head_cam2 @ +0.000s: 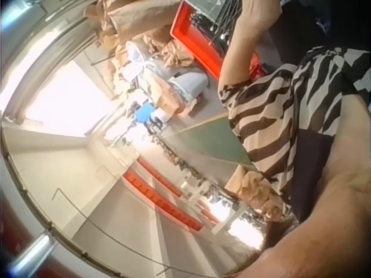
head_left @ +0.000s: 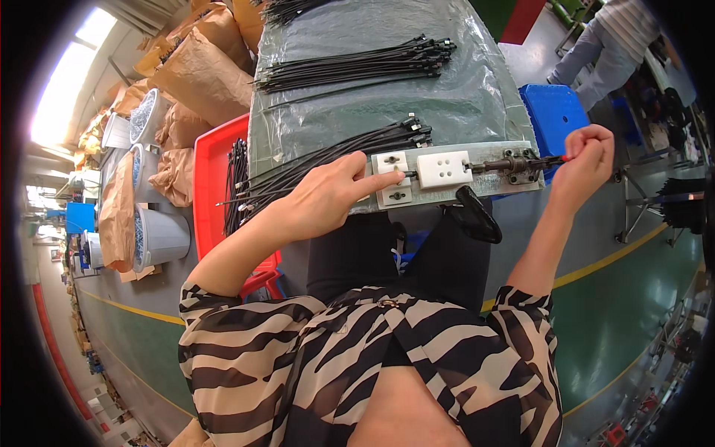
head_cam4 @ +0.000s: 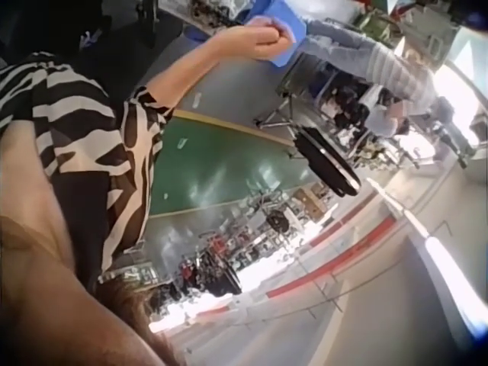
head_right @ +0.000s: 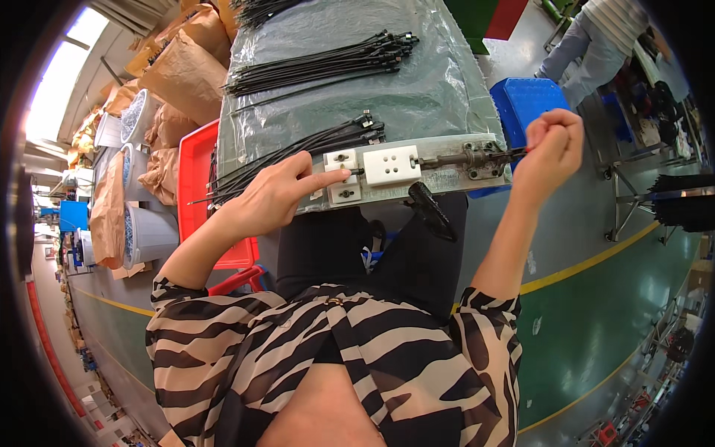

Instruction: Processing or crimping black cables using a bench-mounted manufacturing machine.

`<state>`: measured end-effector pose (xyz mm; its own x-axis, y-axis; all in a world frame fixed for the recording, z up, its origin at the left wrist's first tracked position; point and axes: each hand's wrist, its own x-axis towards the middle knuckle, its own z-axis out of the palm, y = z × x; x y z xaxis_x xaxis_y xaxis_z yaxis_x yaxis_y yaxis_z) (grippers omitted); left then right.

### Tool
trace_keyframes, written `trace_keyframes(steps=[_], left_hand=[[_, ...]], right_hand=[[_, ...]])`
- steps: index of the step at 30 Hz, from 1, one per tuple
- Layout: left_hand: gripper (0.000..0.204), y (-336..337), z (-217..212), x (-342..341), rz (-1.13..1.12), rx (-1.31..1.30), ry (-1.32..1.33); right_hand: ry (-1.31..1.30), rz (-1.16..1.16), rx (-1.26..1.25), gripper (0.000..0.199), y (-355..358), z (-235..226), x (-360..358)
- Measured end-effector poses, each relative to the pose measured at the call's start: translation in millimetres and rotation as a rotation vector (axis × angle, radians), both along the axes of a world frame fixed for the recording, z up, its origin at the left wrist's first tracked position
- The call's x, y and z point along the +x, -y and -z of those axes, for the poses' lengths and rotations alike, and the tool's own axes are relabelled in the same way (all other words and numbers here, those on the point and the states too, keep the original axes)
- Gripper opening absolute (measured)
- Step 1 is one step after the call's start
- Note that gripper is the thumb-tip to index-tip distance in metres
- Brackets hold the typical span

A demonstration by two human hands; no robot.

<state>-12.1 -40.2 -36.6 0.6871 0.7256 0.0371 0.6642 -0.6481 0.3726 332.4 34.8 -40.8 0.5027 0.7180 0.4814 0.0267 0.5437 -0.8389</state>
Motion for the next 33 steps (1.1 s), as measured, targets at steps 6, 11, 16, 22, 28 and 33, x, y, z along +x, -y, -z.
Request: trace_keyframes(steps=[6, 11, 16, 22, 28, 33], left_hand=[[0.069, 0, 11, -1, -0.008, 0.050, 0.047], [0.066, 11, 4, 0, -0.044, 0.066, 0.095], [0.061, 16, -8, 10, -0.044, 0.142, 0.062], [0.036, -6, -41, 11, -0.167, 0.268, 0.237], [0.018, -67, -6, 19, -0.184, 0.239, 0.331], [0.019, -129, 7, 30, -0.254, 0.400, 0.279]], right_hand=[[1.060, 0.125, 0.091, 0.014, 18, 28, -32], [1.183, -0.070, 0.131, 0.011, 27, 16, -35], [0.987, 0.002, 0.131, 0.011, 24, 21, -13], [-0.173, -0.107, 0.002, 0.013, 0, -23, 37], [-0.163, -0.107, 0.014, 0.014, 3, -36, 29], [-0.150, -0.067, 0.041, 0.014, 5, -43, 27]])
